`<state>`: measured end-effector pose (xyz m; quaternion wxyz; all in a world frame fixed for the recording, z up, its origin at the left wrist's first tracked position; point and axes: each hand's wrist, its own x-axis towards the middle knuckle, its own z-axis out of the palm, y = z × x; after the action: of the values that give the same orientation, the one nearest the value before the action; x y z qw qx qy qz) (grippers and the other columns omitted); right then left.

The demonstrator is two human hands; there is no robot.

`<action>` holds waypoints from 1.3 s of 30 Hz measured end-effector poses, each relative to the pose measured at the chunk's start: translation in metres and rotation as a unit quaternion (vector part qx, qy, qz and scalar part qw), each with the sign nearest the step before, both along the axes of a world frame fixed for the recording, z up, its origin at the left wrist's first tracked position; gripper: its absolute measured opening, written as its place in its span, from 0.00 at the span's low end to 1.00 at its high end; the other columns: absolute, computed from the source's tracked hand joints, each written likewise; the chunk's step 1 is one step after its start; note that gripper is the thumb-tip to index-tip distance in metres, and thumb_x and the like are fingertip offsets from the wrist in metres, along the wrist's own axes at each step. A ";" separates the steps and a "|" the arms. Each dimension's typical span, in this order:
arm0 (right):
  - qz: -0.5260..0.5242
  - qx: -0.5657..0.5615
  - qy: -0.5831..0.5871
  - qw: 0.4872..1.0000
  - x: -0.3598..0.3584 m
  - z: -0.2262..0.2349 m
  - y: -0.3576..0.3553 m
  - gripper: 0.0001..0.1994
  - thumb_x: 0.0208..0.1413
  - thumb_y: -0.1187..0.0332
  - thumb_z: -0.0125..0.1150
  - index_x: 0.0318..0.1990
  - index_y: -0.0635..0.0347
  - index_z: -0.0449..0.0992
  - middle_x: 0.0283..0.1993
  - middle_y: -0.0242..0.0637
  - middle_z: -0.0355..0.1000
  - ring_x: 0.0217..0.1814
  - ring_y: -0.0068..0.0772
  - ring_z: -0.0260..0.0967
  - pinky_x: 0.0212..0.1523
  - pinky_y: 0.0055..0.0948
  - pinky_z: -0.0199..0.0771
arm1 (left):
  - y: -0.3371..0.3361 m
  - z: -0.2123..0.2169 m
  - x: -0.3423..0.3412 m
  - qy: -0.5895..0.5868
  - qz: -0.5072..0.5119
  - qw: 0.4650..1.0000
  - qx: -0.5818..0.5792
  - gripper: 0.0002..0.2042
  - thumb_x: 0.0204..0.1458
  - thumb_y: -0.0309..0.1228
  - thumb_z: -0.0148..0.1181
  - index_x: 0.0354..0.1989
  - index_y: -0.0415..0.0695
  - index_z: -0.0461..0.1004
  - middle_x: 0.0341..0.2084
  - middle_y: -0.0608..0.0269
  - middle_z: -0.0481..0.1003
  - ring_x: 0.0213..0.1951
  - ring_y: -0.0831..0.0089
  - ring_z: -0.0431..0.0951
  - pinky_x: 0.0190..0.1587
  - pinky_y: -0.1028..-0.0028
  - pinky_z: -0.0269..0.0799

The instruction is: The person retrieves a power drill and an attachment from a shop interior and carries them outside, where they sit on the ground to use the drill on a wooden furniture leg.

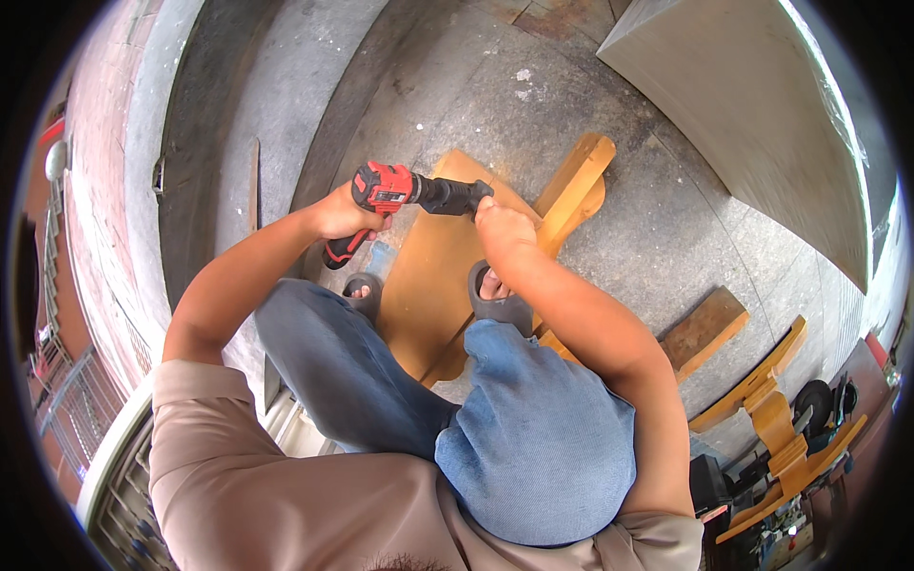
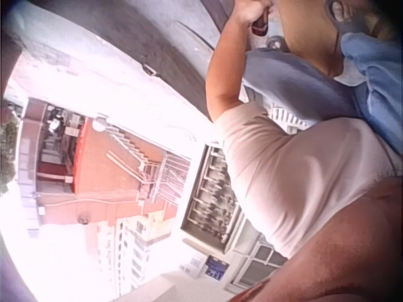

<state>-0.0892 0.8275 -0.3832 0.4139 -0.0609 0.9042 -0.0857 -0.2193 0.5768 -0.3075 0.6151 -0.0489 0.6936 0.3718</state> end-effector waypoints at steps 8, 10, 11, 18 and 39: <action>-0.048 -0.035 -0.031 0.998 -0.002 -0.007 0.000 0.18 0.57 0.72 0.69 0.50 0.67 0.69 0.44 0.50 0.83 0.47 0.44 0.85 0.43 0.36 0.87 | -0.003 -0.010 -0.001 -0.007 -0.003 1.000 0.007 0.09 0.49 0.19 0.63 0.37 0.42 0.75 0.29 0.65 0.77 0.27 0.75 0.78 0.33 0.72 0.77; -0.049 -0.042 -0.036 0.997 -0.003 -0.005 0.001 0.17 0.57 0.72 0.68 0.50 0.68 0.68 0.44 0.50 0.83 0.47 0.45 0.85 0.44 0.36 0.87 | -0.002 -0.006 0.002 -0.017 0.013 1.000 -0.002 0.09 0.49 0.19 0.63 0.38 0.42 0.75 0.29 0.66 0.77 0.27 0.76 0.78 0.33 0.72 0.77; -0.044 -0.044 -0.038 0.997 -0.002 -0.004 0.001 0.17 0.57 0.73 0.68 0.50 0.68 0.68 0.44 0.50 0.83 0.47 0.45 0.85 0.44 0.35 0.87 | 0.000 -0.003 0.003 -0.022 0.020 1.000 -0.006 0.09 0.49 0.19 0.63 0.38 0.42 0.75 0.29 0.66 0.77 0.27 0.76 0.77 0.33 0.72 0.76; -0.053 -0.033 -0.030 0.998 0.008 -0.011 -0.004 0.17 0.59 0.72 0.66 0.49 0.70 0.68 0.42 0.50 0.83 0.44 0.43 0.85 0.42 0.35 0.87 | 0.005 0.002 0.007 -0.038 0.052 0.998 -0.017 0.10 0.49 0.19 0.64 0.39 0.42 0.75 0.29 0.67 0.77 0.28 0.77 0.77 0.32 0.71 0.77; -0.025 -0.057 -0.037 0.997 -0.005 -0.005 0.006 0.11 0.63 0.71 0.59 0.49 0.68 0.69 0.42 0.52 0.83 0.46 0.46 0.85 0.43 0.38 0.86 | 0.001 -0.005 0.006 0.001 0.016 1.000 -0.025 0.08 0.47 0.18 0.62 0.34 0.43 0.73 0.26 0.67 0.75 0.28 0.75 0.77 0.32 0.70 0.76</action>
<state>-0.0940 0.8337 -0.3881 0.4406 -0.0587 0.8832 -0.1497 -0.2134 0.5778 -0.3121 0.6068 -0.0745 0.7025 0.3644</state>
